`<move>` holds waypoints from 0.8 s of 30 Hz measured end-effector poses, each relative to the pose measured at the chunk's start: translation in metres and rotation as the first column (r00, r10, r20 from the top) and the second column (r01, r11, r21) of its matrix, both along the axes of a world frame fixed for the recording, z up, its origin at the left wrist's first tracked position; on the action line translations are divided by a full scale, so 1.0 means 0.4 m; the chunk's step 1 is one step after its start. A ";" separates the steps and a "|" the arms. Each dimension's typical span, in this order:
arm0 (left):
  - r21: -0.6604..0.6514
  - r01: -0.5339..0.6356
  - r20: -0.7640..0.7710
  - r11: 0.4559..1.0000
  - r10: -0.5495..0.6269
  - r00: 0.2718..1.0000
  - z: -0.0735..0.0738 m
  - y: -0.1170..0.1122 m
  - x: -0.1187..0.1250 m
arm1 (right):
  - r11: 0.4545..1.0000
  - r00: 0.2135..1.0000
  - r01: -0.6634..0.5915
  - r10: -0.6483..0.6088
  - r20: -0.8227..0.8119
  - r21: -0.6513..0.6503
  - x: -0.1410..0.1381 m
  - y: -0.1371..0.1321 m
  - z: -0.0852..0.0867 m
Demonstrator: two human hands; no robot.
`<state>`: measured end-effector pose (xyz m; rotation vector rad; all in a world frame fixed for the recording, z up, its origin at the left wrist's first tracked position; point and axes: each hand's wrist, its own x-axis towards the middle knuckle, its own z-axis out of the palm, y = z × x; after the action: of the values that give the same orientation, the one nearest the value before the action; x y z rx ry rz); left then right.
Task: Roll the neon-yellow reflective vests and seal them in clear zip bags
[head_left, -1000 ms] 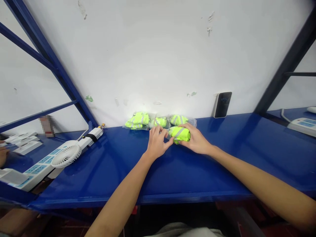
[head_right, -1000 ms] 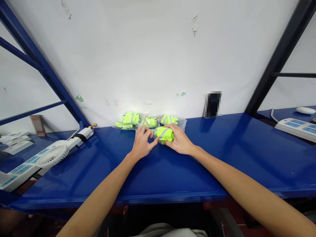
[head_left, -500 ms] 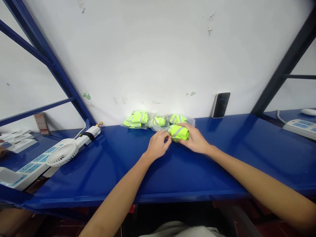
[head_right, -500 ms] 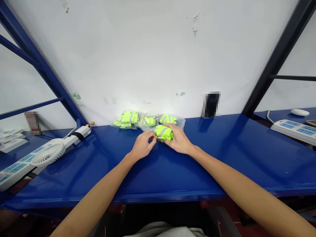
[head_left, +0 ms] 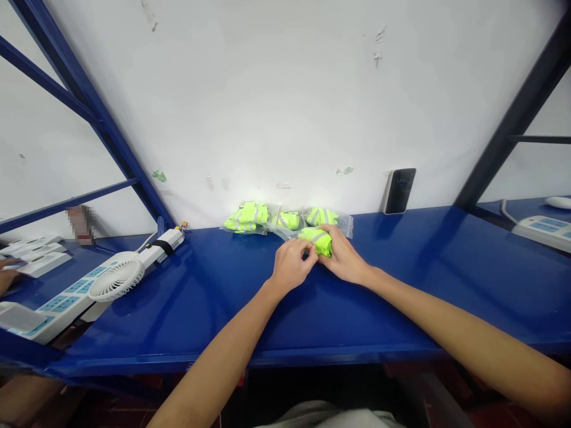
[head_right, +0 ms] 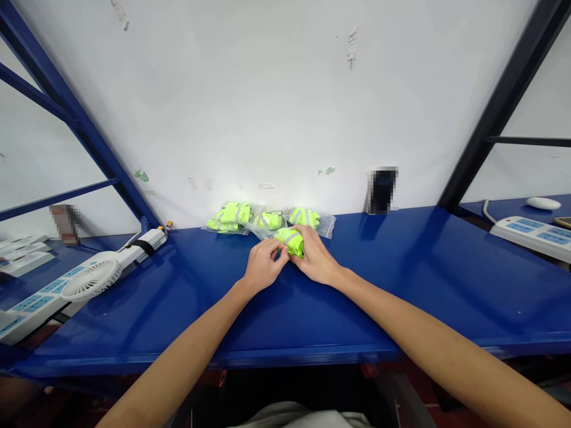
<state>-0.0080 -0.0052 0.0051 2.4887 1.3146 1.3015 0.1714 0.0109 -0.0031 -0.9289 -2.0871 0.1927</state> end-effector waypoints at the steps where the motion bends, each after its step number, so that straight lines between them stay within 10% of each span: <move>1: 0.005 0.015 -0.013 1.000 -0.015 1.000 0.004 0.003 -0.010 | 1.000 1.000 -0.011 0.011 0.013 -0.002 0.002 -0.001 0.000; 11: -0.024 0.151 -0.361 0.988 -0.149 0.920 0.021 0.059 -0.110 | 0.994 0.988 -0.099 0.104 0.111 -0.049 0.006 -0.013 0.005; 24: -0.078 0.168 -0.298 0.983 -0.184 0.937 -0.016 0.081 -0.124 | 0.875 0.951 -0.278 0.310 0.015 -0.397 0.043 -0.004 0.067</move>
<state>-0.0575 0.0271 -0.0012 2.7771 1.1183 0.8622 0.1887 0.0093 0.0237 -0.8470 -2.3037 0.7698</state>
